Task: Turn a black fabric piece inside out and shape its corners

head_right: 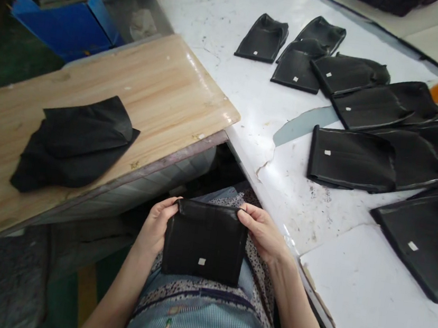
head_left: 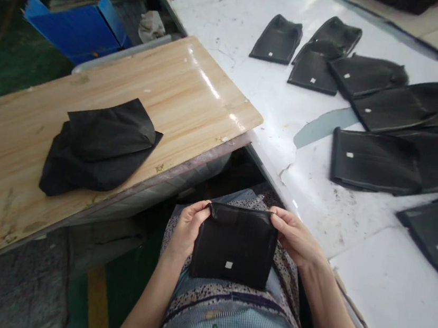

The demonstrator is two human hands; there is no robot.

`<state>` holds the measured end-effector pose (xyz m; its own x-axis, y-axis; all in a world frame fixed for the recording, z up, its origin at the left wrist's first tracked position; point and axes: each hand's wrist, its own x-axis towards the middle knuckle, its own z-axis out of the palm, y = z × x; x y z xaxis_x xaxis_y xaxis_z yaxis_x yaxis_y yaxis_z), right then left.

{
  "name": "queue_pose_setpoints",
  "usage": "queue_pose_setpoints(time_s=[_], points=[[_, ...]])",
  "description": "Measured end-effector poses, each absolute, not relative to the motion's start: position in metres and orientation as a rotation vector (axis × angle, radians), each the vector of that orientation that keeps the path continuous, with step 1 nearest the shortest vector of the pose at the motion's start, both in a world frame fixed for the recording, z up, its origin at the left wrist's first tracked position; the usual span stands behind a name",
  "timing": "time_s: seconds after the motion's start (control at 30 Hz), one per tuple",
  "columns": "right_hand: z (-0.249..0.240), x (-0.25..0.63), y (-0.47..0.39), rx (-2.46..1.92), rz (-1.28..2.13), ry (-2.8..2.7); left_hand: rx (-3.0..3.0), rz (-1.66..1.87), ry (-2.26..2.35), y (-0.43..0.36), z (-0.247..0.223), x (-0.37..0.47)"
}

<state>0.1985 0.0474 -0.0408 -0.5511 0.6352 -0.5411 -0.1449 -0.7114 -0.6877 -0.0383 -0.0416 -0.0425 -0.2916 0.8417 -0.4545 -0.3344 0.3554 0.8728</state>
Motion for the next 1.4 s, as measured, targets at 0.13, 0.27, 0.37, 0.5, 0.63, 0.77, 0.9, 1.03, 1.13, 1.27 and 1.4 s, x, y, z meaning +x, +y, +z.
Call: queue_pose_setpoints(time_s=[0.13, 0.27, 0.37, 0.5, 0.63, 0.77, 0.9, 1.03, 1.13, 1.27, 1.4], points=[[-0.043, 0.199, 0.047, -1.128, 2.266, -0.978, 0.351, 1.296, 1.474, -0.041, -0.047, -0.038], [-0.042, 0.200, 0.048, -1.015, 2.191, -1.037, 0.453, 1.326, 1.571, -0.035, -0.037, -0.044], [-0.040, 0.201, 0.052, -1.086, 1.949, -1.181, 0.573, 1.342, 1.499, -0.032, -0.028, -0.050], [-0.032, 0.191, 0.056, -1.206, 1.573, -1.469, 0.690, 1.251, 1.500, -0.033, -0.021, -0.050], [-0.019, 0.173, 0.057, -1.085, 1.455, -1.763, 0.819, 1.205, 1.501, -0.036, -0.016, -0.048], [-0.015, 0.168, 0.054, -1.067, 1.623, -1.815, 0.817, 1.224, 1.366, -0.040, -0.012, -0.054], [-0.018, 0.174, 0.048, -1.067, 1.884, -1.560, 0.935, 1.125, 1.009, -0.045, -0.015, -0.061], [-0.021, 0.171, 0.041, -1.085, 1.934, -1.362, 0.889, 1.153, 0.952, -0.049, -0.030, -0.060], [-0.023, 0.168, 0.040, -1.109, 1.939, -1.211, 0.756, 1.186, 0.976, -0.053, -0.043, -0.061], [-0.028, 0.173, 0.042, -1.112, 1.857, -0.997, 0.723, 1.123, 1.014, -0.057, -0.044, -0.064], [-0.029, 0.183, 0.044, -1.114, 1.807, -1.181, 0.941, 0.941, 1.295, -0.054, -0.034, -0.060]])
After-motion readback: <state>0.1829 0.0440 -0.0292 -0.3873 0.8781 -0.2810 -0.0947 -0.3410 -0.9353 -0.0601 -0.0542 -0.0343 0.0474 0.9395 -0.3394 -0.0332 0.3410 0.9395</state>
